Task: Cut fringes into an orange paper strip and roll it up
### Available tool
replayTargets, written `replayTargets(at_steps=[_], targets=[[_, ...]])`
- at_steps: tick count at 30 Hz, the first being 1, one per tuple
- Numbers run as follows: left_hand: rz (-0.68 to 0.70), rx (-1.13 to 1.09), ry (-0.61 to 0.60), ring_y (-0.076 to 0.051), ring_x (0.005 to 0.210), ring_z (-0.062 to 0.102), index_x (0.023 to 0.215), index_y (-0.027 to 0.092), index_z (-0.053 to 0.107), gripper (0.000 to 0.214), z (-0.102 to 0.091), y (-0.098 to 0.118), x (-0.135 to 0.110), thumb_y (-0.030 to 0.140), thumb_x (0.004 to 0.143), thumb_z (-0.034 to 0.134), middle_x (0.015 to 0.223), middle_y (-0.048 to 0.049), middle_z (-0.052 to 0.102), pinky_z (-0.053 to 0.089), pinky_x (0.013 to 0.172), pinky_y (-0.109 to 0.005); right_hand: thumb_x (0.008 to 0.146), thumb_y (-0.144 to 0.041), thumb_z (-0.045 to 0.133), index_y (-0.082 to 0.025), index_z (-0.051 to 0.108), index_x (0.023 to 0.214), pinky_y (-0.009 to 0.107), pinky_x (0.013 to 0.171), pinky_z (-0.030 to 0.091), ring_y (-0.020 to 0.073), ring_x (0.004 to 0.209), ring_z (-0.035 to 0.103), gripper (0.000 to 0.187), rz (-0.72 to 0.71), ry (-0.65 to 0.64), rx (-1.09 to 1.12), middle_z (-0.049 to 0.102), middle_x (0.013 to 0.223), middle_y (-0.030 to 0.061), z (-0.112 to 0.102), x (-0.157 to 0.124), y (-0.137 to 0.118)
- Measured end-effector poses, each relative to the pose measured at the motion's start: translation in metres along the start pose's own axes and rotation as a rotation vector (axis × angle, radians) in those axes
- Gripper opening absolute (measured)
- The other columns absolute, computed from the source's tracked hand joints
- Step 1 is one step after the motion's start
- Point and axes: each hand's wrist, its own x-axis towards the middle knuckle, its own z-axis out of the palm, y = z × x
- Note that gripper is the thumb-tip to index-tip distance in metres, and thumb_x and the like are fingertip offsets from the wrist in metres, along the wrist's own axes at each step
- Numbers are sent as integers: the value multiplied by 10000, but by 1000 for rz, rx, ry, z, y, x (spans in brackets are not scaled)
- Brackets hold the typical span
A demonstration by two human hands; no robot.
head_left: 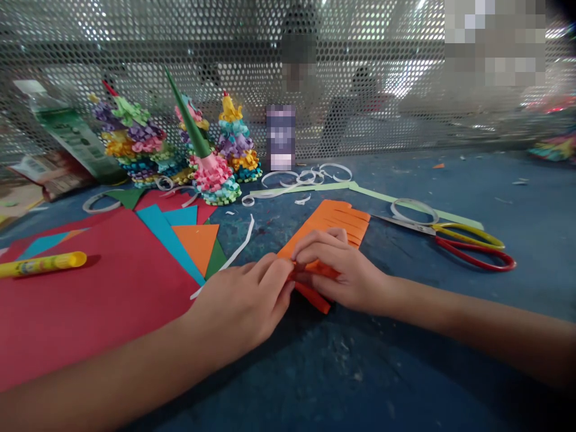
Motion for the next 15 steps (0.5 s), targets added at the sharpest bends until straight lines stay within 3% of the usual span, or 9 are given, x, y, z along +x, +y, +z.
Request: replayTargets(at_steps=[3,6,15], targets=[[127,115,98,-164,606,567,1048,151,437,126,11,-7,-3,176,926,418,774,-9,560,376,485,-267,877,-93,491,-189,532,897,334,843,306,154,960,553,106,31,-79,57,617,965,30,-3,2,-2],[205,173,106,-164,612,540,1046,155,451,136,18,-13,-6,138,911,439,761,-5,534,388,505,-283,893,-73,461,-189,519,904,343,864,306,148,957,543,130,31,-147,86,599,983,34,-4,3,-3],[290,247,158,-148,601,521,1049,159,484,144,9,-11,-5,145,922,420,764,1,556,369,510,-294,898,-90,476,-191,499,871,355,866,305,140,930,543,107,55,-174,147,585,941,10,-1,3,2]])
